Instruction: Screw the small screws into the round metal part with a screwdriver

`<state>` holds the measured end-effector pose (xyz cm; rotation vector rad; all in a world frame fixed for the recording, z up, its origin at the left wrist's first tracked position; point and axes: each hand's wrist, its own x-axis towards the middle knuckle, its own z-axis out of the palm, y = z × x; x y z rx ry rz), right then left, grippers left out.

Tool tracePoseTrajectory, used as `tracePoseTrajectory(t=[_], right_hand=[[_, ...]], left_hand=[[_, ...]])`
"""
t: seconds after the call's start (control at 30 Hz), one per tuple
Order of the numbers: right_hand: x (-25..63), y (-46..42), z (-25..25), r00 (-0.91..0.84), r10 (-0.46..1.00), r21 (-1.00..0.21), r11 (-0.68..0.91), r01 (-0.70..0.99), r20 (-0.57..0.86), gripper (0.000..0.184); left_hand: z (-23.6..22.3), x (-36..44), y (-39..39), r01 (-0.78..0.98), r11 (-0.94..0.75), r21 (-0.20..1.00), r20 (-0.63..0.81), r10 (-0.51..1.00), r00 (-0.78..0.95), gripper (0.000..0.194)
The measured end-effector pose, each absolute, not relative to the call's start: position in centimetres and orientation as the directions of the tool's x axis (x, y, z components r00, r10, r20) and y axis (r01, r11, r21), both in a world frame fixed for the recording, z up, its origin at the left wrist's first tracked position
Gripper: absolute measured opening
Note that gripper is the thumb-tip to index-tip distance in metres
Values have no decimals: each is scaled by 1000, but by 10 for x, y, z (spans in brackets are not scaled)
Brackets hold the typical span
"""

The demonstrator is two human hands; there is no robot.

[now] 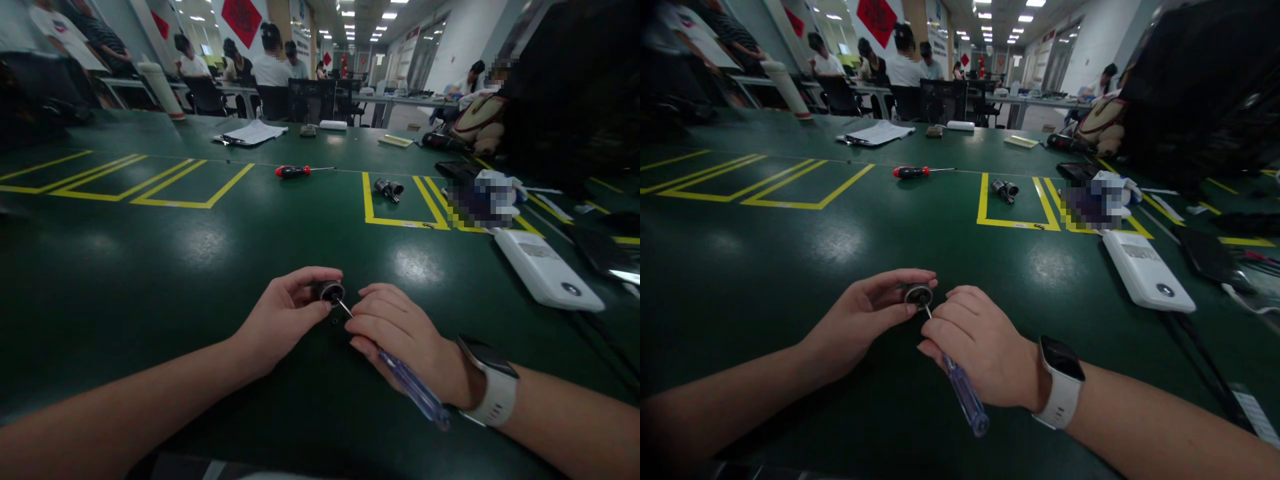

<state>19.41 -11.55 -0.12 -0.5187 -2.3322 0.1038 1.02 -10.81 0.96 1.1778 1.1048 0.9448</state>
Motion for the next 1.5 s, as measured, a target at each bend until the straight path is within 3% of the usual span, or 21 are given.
tracePoseTrajectory(t=[0.33,0.6,0.67,0.77,0.83,0.93,1.0,1.1,1.5], right_hand=[[191,-117,-1,-691,402,-221,914,339,601,13],[190,-119,1,-687,405,-248,914,320,604,12],[191,-120,3,-635,450,-342,892,295,628,12],[196,-118,2,-442,676,-658,719,223,589,17],[199,-114,-3,-291,844,-857,501,122,452,23],[202,-107,-10,-264,944,-978,209,17,197,27],[202,-103,-12,-296,950,-993,114,42,97,28],[200,-104,-9,-323,945,-991,91,94,56,29],[198,-111,-5,-437,889,-955,233,184,133,28]], left_hand=[[11,14,-111,-27,101,995,-96,987,130,20],[14,17,-113,-31,143,989,-139,984,107,15],[14,17,-112,-28,149,988,-146,984,101,15],[14,14,-110,-28,154,988,-151,985,89,15],[15,11,-108,-31,153,988,-150,985,83,16],[15,7,-104,-56,154,986,-150,986,77,18],[15,6,-103,-70,156,985,-151,986,75,18],[13,5,-102,-66,156,986,-150,986,78,19],[12,6,-102,-55,169,984,-164,984,75,21]])
